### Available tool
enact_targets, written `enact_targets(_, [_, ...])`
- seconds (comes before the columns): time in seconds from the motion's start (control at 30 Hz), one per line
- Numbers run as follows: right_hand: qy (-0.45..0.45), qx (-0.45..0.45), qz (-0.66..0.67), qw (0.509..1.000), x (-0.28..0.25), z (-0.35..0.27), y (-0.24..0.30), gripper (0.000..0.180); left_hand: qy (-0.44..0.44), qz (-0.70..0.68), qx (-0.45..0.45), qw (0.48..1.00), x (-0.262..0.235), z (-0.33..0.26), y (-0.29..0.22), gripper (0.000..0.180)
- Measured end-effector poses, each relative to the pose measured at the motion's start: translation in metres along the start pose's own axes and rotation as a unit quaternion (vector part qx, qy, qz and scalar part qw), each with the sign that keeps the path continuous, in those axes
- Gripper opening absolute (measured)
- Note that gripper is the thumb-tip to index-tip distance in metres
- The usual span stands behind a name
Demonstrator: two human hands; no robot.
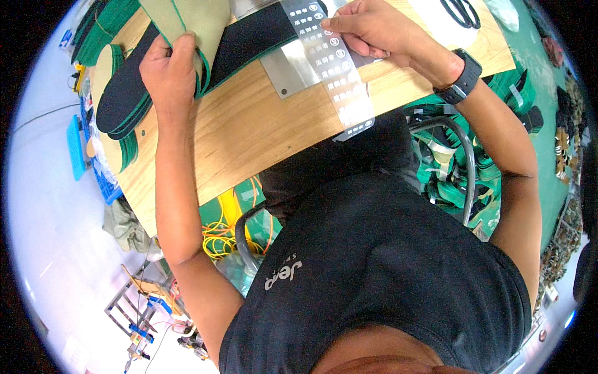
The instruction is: The person applies adhesive stickers to shoe insoles by hand and using shears to cut the sticker sheet. The person peels stickers from a transparent sheet, aligns them onto the heel area of green and black insoles, and uses shears to trim the sheet before applying a final larger label from a blue packet.
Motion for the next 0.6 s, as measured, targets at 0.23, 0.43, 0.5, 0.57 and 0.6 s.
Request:
enact_targets(0.23, [0.008,0.028,0.005,1.000,0.002,0.001,0.000,0.031,0.001,0.070,0.008,0.998,-0.002,-0.002,-0.002,0.020])
enact_targets(0.43, [0.015,0.017,-0.009,1.000,0.003,0.004,-0.002,0.032,0.017,0.063,0.022,0.998,0.002,-0.006,-0.002,0.019])
enact_targets(0.5, [0.009,0.012,-0.014,1.000,0.004,0.005,-0.001,0.032,0.019,0.063,0.023,0.998,0.004,-0.008,-0.004,0.020])
enact_targets(0.57, [0.004,0.019,-0.019,1.000,0.004,0.004,-0.002,0.033,0.021,0.054,0.024,0.998,0.009,-0.011,-0.004,0.022])
enact_targets(0.6, [0.001,0.022,-0.022,1.000,0.004,0.004,-0.002,0.033,0.036,0.075,0.014,0.996,0.009,-0.010,-0.002,0.024])
Point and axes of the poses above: each hand's wrist, its own z-axis towards the middle knuckle, its own x-axis out of the palm, y = z × x, the point moved 4 cm from there along z, towards the middle knuckle, and after that the axes turned 9 degrees about -z, right-handed, at the moved point
